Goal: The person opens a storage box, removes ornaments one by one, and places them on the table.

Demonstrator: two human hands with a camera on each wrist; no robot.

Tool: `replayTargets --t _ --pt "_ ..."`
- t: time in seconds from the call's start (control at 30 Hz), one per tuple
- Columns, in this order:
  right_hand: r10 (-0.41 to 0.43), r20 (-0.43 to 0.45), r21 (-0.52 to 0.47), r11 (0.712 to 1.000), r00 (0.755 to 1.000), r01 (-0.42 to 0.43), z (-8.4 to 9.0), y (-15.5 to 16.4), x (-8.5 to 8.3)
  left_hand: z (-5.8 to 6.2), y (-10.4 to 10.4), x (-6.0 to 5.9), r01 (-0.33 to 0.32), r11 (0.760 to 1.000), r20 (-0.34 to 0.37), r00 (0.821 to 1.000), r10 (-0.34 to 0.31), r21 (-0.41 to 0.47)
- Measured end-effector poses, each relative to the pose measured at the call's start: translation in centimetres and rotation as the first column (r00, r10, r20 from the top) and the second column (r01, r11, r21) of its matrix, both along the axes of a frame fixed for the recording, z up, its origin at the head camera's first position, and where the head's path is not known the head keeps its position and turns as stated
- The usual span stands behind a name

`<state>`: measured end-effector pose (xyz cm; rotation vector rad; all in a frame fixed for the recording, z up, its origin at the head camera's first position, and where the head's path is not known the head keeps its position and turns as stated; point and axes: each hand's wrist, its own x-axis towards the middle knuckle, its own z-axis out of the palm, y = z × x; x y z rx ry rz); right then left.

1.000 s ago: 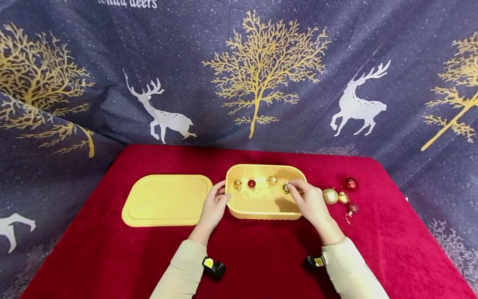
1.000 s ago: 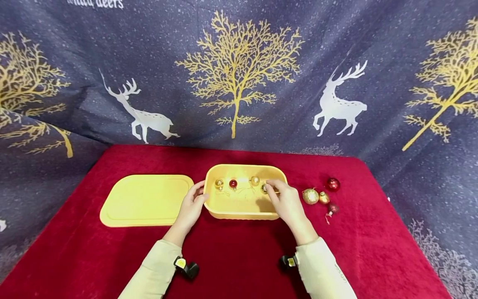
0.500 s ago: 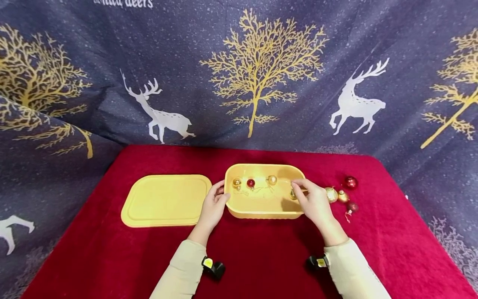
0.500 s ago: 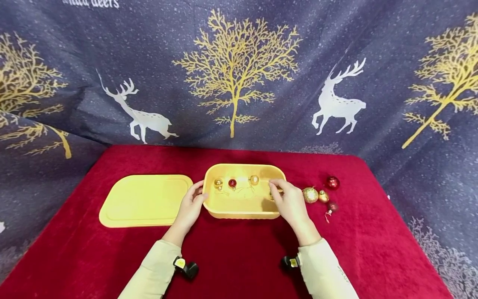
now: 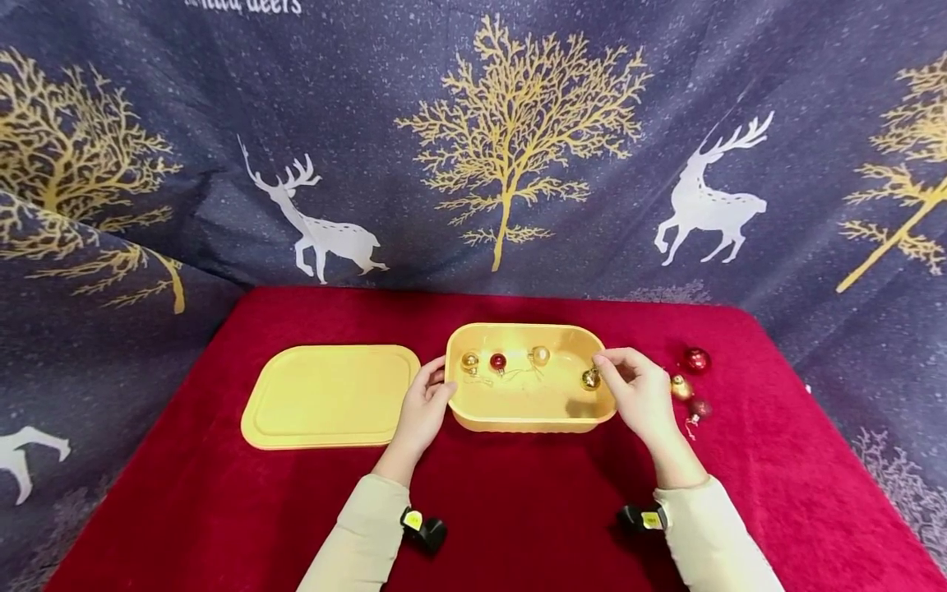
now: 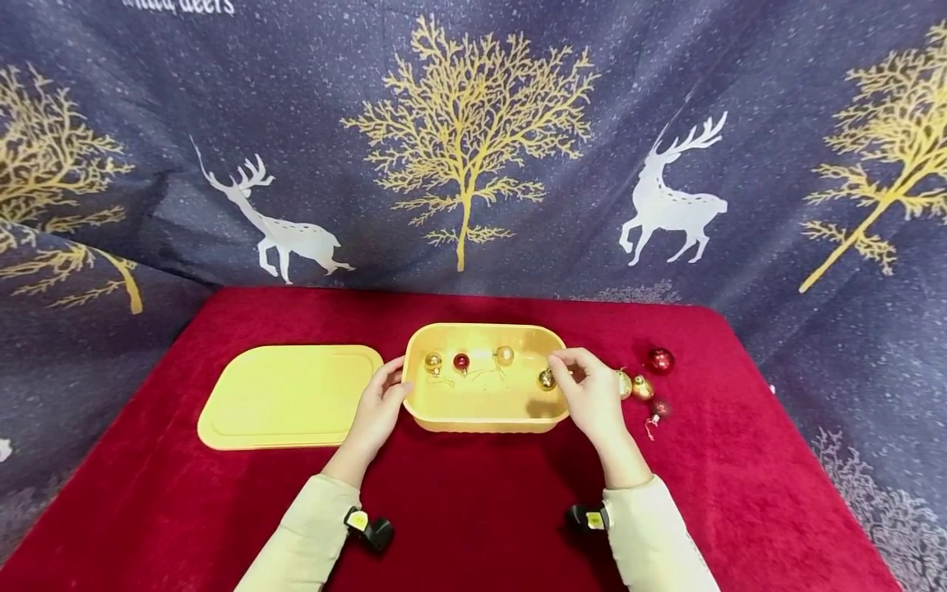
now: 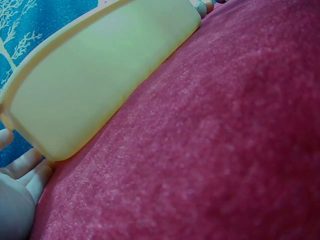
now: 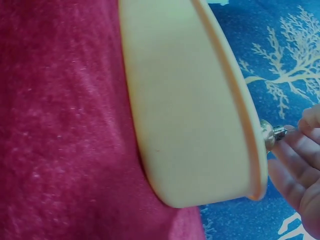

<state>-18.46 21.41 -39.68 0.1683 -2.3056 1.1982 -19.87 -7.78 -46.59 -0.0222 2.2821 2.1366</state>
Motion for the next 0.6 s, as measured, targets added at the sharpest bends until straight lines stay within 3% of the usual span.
replayTargets --t 0.13,0.4,0.6 --pt "0.007 0.049 -0.079 0.997 0.999 -0.003 0.5 0.5 0.0 0.1 0.1 0.0 -0.002 1.000 -0.004 1.000 0.002 0.001" --pt "-0.023 0.072 -0.145 0.989 0.997 0.033 1.4 1.4 0.6 0.5 -0.1 0.1 0.014 1.000 0.036 0.999 -0.014 0.000" --pt "-0.054 0.114 -0.183 0.980 0.992 0.074 2.4 1.7 1.4 3.0 0.0 1.3 0.025 1.000 0.040 0.999 -0.024 -0.018"
